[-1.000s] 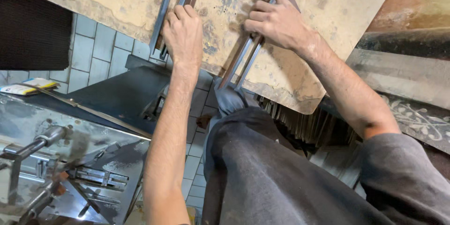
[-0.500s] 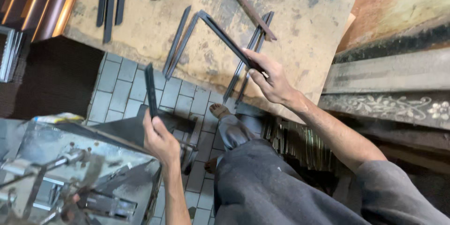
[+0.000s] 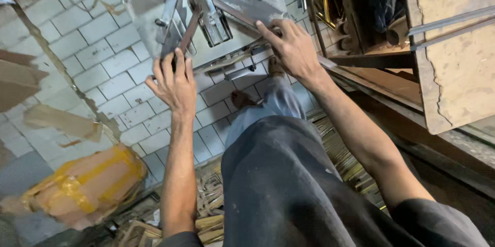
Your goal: The person joins mitered picture frame corners using a manual V-nail press: they position a frame corner under the machine's guide, pull the lever to drive a fastener, and turn the frame to work on each corner. They then gather molding strips from the work table and join the corners of a gold-colored frame the same way.
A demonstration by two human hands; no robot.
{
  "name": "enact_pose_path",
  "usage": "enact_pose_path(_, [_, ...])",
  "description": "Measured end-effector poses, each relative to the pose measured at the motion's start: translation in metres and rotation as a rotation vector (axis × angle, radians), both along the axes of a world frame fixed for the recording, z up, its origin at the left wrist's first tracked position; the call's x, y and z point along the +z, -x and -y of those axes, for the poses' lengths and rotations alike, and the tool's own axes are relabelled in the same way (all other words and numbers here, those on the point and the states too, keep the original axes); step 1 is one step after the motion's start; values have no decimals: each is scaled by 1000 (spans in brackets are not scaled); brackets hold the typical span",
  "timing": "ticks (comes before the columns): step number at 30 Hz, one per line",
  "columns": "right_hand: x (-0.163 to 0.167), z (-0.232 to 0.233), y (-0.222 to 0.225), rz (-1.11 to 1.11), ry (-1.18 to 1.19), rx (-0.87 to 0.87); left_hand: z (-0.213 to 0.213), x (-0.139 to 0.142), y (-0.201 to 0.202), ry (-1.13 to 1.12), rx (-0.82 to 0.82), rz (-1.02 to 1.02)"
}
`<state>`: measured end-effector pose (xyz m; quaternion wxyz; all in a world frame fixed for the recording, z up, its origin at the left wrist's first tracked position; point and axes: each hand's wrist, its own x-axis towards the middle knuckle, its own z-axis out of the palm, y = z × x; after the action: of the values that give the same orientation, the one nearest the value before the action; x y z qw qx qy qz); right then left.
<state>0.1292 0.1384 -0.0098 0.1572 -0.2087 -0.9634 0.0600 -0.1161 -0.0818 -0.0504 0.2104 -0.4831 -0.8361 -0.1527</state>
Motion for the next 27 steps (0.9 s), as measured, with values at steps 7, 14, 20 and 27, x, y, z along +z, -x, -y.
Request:
enact_pose_path(7, [-21,0,24,2,67,-45,-58,-3,43,-149,20,253])
enact_pose_path(14, [-14,-32,91,-134,82,-186,-72,-20,48,-131,-32,258])
enact_pose_path(20, [-11,-41,110,-100,18,-225,-74,-17,44,-102,-36,231])
enact_pose_path(27, [-18,-35,104,-51,-20,-265,-63,-30,48,-33,-5,204])
